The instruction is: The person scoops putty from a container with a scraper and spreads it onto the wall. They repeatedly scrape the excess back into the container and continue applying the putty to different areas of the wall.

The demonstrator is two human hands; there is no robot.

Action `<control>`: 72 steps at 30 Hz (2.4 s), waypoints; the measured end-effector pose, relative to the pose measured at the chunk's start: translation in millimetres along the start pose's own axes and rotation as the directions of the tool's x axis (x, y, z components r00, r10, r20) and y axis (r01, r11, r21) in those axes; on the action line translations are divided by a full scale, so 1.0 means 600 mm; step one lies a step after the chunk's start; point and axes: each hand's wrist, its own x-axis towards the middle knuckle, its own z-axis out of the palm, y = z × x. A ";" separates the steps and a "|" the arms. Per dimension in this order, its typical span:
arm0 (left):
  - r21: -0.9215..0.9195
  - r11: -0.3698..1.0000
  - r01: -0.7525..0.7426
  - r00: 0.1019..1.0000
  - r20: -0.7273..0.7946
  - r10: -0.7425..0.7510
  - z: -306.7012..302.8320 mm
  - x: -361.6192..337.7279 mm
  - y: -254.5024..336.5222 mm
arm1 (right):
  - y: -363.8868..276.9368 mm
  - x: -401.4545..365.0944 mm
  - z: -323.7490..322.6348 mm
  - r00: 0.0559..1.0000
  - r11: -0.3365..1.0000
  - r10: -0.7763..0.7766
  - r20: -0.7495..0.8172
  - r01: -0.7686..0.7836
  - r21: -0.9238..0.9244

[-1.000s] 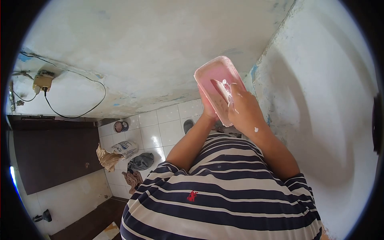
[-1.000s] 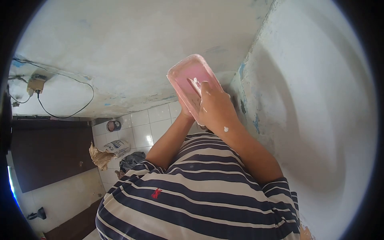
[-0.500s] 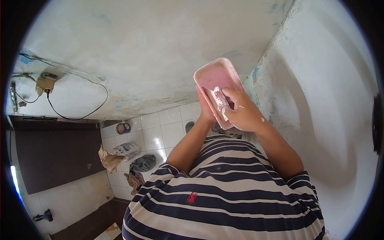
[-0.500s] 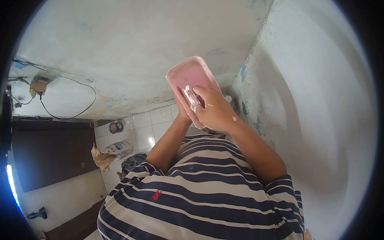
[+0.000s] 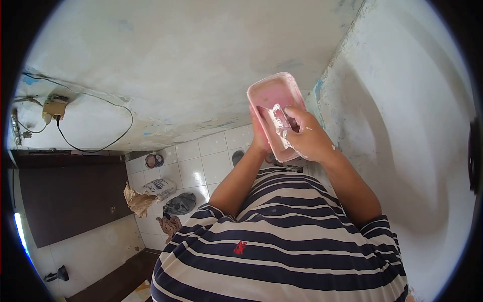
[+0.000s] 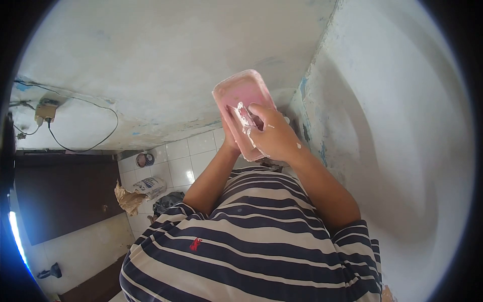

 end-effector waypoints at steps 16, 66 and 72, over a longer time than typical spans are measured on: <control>0.175 0.928 -0.330 0.941 -0.023 0.339 -0.027 0.001 0.016 | -0.060 -0.005 0.016 0.986 0.938 -0.118 -0.115 0.073 -0.339; -0.014 0.956 0.293 0.923 -0.255 -0.287 -0.341 -0.214 0.517 | 0.314 0.157 0.353 0.586 0.326 0.687 -0.430 0.280 0.903; 0.106 0.957 0.269 0.910 -0.353 -0.217 -0.368 -0.276 0.549 | 0.507 0.263 0.359 0.541 0.236 0.725 -0.426 0.386 0.892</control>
